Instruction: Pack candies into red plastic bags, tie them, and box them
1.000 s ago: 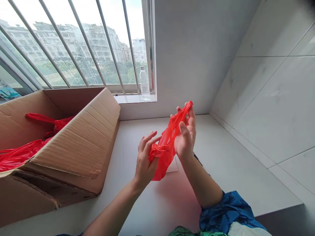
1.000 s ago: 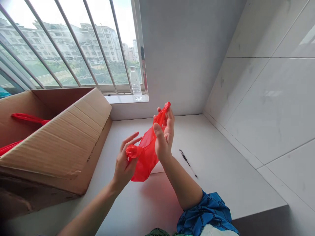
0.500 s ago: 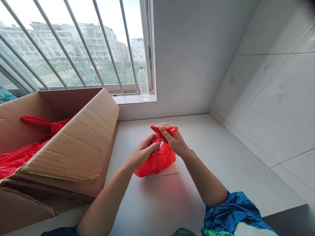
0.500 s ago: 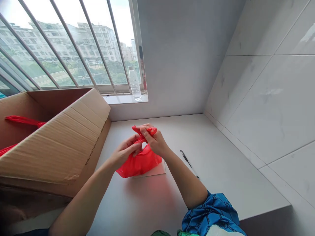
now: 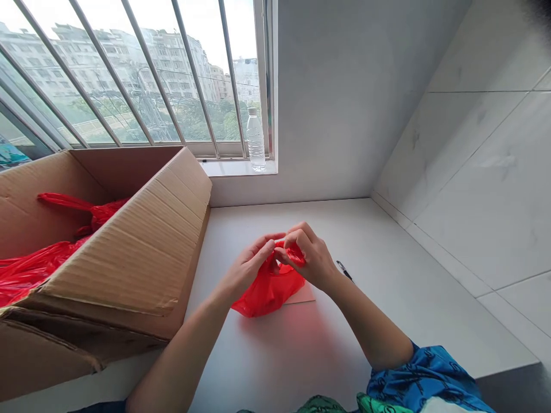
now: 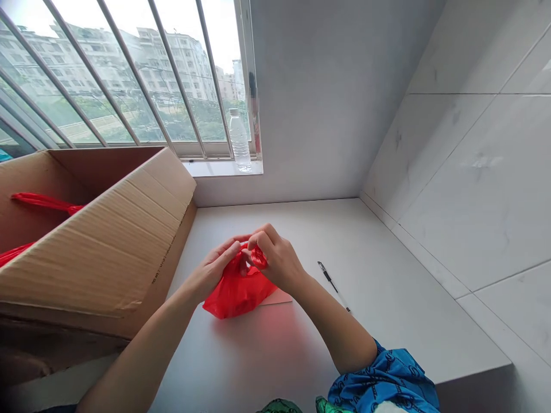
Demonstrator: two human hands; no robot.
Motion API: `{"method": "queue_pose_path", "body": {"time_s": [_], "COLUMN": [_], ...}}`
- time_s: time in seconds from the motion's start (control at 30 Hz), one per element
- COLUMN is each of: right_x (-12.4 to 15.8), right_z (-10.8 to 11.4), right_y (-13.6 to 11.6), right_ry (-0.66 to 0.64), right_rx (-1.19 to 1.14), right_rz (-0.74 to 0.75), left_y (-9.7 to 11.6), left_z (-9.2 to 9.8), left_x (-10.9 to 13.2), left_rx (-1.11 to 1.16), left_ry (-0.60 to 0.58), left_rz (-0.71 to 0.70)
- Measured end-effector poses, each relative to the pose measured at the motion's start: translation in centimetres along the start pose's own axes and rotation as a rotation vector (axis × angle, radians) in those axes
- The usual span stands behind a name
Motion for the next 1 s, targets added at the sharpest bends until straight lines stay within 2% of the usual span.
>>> {"method": "queue_pose_path", "body": {"time_s": [0.1, 0.2, 0.3, 0.37, 0.43, 0.47, 0.53, 0.67, 0.73, 0.8, 0.83, 0.9, 1.0], "right_x": [0.9, 1.6, 3.2, 4.8, 6.4, 7.0, 7.5, 5.9, 5.0, 4.8, 5.0, 6.1, 8.9], "right_z": [0.4, 1.2, 2.2, 2.7, 3.0, 2.9, 2.4, 0.3, -0.5, -0.6, -0.4, 0.5, 2.5], "right_y": [-0.1, 0.0, 0.2, 0.5, 0.9, 1.1, 1.3, 0.6, 0.0, -0.4, -0.4, -0.2, 1.2], "right_ry": [0.056, 0.101, 0.087, -0.012, -0.113, -0.147, -0.166, -0.093, -0.053, -0.073, -0.110, -0.205, -0.330], "right_rx": [0.104, 0.227, 0.274, 0.188, 0.116, 0.113, 0.169, 0.293, 0.314, 0.281, 0.239, 0.126, -0.025], "right_rz": [0.099, 0.161, 0.208, 0.147, 0.037, -0.010, -0.061, -0.028, 0.010, 0.049, 0.057, 0.019, -0.195], "left_y": [-0.1, -0.4, -1.0, -1.5, -2.2, -2.6, -3.4, -4.0, -3.8, -3.7, -3.7, -4.2, -6.3], "left_z": [-0.4, -0.2, 1.5, 3.4, 5.0, 5.4, 5.2, 2.5, 1.7, 2.0, 2.6, 4.6, 7.9], "left_x": [0.6, 0.9, 0.8, 0.8, 0.8, 0.9, 1.0, 1.5, 1.9, 2.1, 2.1, 2.1, 2.3], "left_rx": [0.045, 0.141, 0.269, 0.335, 0.358, 0.356, 0.347, 0.338, 0.303, 0.269, 0.259, 0.245, 0.219], "left_ry": [0.021, 0.130, 0.338, 0.520, 0.632, 0.634, 0.552, 0.338, 0.296, 0.315, 0.363, 0.538, 0.814], "left_rz": [-0.018, -0.042, -0.082, -0.128, -0.135, -0.113, -0.039, 0.074, 0.077, 0.051, 0.024, -0.076, -0.198]}}
Point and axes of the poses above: each hand's wrist, its own x-axis away from the middle knuckle, its own z-axis out of the back of the hand, y = z × x, the point moved 2 cm from there along -x, towards the middle knuckle, and after that the axes turned 4 degrees about -z, right-handed, at the moved point
